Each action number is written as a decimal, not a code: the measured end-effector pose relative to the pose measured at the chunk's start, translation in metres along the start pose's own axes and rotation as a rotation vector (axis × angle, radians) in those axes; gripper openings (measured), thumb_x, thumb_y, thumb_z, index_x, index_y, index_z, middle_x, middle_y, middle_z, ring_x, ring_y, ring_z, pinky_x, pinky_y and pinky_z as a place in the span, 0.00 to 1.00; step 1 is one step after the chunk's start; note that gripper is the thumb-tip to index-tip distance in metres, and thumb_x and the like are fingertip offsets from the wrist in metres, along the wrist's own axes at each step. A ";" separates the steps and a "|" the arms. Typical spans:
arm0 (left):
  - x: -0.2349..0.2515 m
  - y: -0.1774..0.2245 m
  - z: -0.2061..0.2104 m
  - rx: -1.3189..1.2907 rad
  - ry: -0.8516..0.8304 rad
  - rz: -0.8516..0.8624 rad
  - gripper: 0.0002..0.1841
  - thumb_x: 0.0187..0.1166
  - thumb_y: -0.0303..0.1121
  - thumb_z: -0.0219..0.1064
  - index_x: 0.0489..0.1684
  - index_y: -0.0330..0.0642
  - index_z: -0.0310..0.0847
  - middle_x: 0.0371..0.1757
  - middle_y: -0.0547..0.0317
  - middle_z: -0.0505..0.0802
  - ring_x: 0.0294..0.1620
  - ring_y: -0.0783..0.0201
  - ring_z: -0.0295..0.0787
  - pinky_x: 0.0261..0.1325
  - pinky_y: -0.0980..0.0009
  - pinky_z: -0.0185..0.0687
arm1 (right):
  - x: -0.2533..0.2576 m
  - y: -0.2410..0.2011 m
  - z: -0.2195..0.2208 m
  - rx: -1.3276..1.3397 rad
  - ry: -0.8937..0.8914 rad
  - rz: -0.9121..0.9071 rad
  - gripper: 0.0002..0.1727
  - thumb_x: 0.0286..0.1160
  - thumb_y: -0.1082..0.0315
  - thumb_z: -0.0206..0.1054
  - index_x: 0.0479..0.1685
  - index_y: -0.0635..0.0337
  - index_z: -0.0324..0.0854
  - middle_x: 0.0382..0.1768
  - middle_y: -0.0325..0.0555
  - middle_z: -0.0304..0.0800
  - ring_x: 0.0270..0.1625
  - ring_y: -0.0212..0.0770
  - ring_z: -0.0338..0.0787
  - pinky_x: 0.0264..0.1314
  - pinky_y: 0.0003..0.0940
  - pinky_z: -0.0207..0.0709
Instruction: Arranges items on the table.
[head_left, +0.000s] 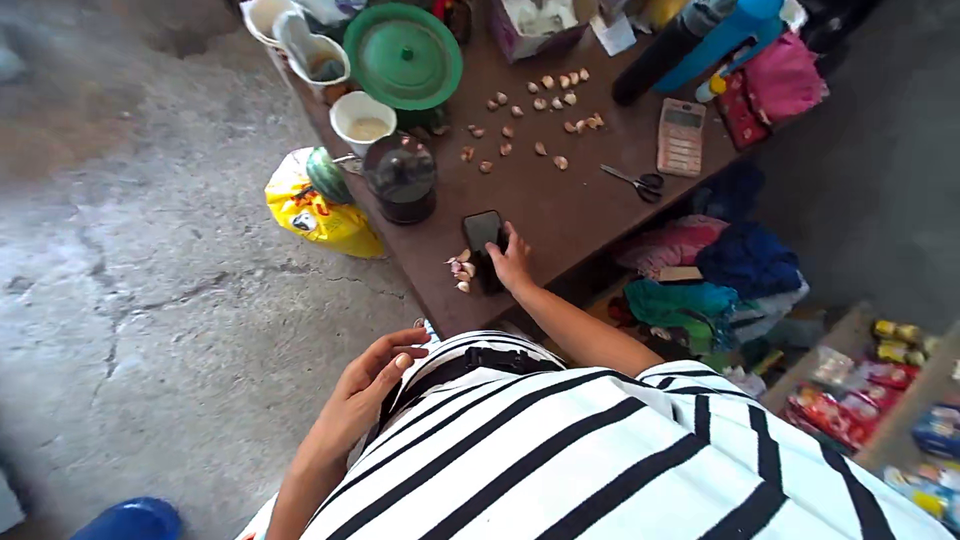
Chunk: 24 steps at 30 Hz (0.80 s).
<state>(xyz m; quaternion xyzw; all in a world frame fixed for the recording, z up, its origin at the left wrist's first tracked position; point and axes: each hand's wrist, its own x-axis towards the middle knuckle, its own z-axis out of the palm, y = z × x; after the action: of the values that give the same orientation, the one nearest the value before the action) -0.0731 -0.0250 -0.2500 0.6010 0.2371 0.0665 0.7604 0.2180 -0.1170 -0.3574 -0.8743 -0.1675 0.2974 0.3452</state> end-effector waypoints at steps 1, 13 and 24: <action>0.004 0.000 0.003 0.007 0.001 -0.007 0.25 0.91 0.47 0.52 0.72 0.35 0.77 0.69 0.54 0.89 0.65 0.61 0.89 0.70 0.63 0.84 | 0.001 0.004 0.001 -0.005 -0.019 0.002 0.43 0.82 0.51 0.65 0.92 0.62 0.56 0.84 0.69 0.66 0.86 0.70 0.63 0.86 0.66 0.59; 0.110 -0.010 0.113 -0.008 0.183 -0.159 0.22 0.89 0.40 0.49 0.71 0.35 0.77 0.67 0.55 0.90 0.61 0.61 0.91 0.67 0.65 0.87 | 0.113 0.099 -0.132 -0.313 -0.051 -0.495 0.26 0.76 0.65 0.66 0.75 0.60 0.81 0.83 0.58 0.72 0.82 0.64 0.72 0.81 0.63 0.66; 0.212 -0.002 0.249 -0.314 0.172 -0.114 0.41 0.86 0.66 0.44 0.72 0.35 0.78 0.69 0.52 0.90 0.75 0.58 0.84 0.82 0.61 0.73 | 0.237 0.208 -0.280 -0.559 -0.018 -0.698 0.31 0.89 0.55 0.51 0.86 0.64 0.68 0.88 0.59 0.66 0.90 0.63 0.64 0.90 0.63 0.53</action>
<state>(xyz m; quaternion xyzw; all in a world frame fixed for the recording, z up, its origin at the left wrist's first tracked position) 0.2222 -0.1632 -0.2702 0.4526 0.3216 0.1107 0.8243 0.5958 -0.2866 -0.4360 -0.8226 -0.5292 0.1138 0.1739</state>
